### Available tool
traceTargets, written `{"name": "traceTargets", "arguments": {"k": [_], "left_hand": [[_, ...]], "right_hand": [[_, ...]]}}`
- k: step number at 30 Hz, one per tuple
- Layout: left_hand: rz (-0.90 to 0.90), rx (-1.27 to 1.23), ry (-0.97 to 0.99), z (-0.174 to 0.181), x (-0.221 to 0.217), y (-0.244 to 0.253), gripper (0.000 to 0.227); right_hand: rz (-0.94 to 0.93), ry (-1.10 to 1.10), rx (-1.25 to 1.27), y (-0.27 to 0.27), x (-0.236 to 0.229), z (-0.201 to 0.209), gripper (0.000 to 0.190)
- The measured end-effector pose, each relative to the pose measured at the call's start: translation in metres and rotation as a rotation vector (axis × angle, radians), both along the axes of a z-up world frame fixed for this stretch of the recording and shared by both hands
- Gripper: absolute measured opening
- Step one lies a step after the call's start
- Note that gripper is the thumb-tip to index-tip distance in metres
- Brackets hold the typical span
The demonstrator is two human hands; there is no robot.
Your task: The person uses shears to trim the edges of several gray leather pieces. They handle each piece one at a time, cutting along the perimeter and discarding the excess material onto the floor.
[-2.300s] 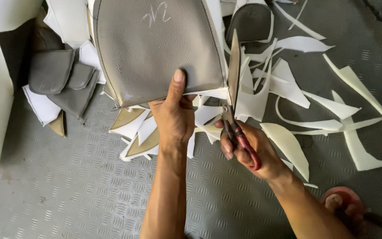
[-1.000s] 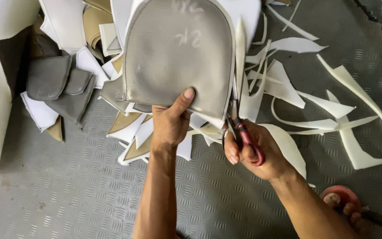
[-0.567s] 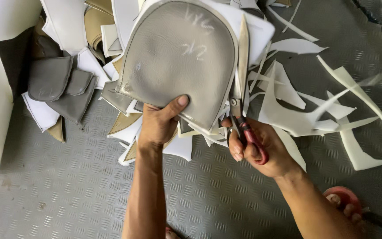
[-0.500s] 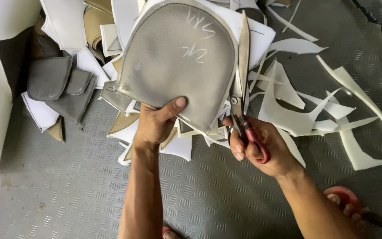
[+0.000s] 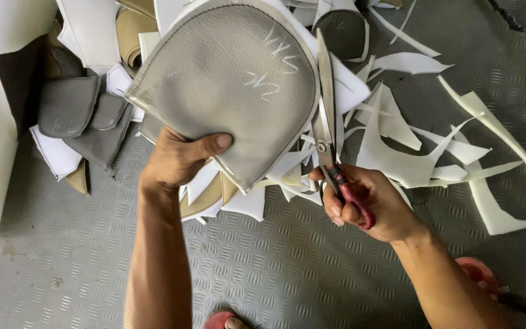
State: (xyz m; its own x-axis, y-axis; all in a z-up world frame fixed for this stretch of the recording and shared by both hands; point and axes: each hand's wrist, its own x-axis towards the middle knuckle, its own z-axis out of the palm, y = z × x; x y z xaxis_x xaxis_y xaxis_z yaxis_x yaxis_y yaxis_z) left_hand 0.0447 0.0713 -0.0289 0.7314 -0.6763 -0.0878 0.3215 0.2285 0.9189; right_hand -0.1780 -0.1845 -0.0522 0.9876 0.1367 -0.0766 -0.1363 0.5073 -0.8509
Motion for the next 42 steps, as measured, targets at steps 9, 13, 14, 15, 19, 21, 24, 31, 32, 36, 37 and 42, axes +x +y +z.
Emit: {"name": "traceTargets", "arguments": {"k": [9,13,14,15,19,21,24,31,32,36,37,42], "left_hand": [[-0.188,0.070,-0.057,0.032,0.019,0.013,0.049],[-0.194,0.071,-0.059,0.032,0.022,0.015,0.050],[-0.190,0.082,-0.058,0.032,0.023,0.016,0.050],[-0.210,0.076,-0.063,0.031,0.024,0.018,0.050],[-0.288,0.130,-0.099,0.028,0.028,0.023,0.046],[-0.310,0.170,-0.127,0.029,0.031,0.024,0.045],[-0.285,0.244,-0.192,0.032,0.034,0.026,0.042],[-0.159,0.323,-0.171,0.042,0.031,0.018,0.046],[-0.188,0.352,-0.192,0.044,0.032,0.018,0.048],[-0.190,0.391,-0.182,0.050,0.032,0.019,0.051],[-0.190,0.397,-0.184,0.052,0.034,0.020,0.053],[-0.238,0.452,-0.170,0.058,0.045,0.022,0.058]], "right_hand": [[0.069,-0.034,-0.030,-0.010,-0.002,0.000,0.089],[0.118,-0.026,0.070,-0.005,-0.005,-0.002,0.090],[0.121,-0.037,0.061,-0.004,-0.004,-0.001,0.090],[0.124,-0.048,0.052,-0.004,-0.004,-0.001,0.090],[0.125,-0.054,0.161,-0.006,-0.003,0.003,0.089],[0.142,-0.006,0.151,-0.007,-0.002,0.004,0.088],[0.141,0.021,0.062,-0.008,-0.001,0.006,0.090],[0.107,-0.054,0.001,-0.011,0.003,0.003,0.093],[0.110,-0.045,0.013,-0.011,0.004,0.003,0.092],[0.141,-0.004,0.034,-0.011,0.003,0.002,0.090],[0.155,0.010,0.032,-0.011,0.002,0.002,0.090],[0.210,0.020,0.069,-0.018,0.001,0.002,0.089]]}}
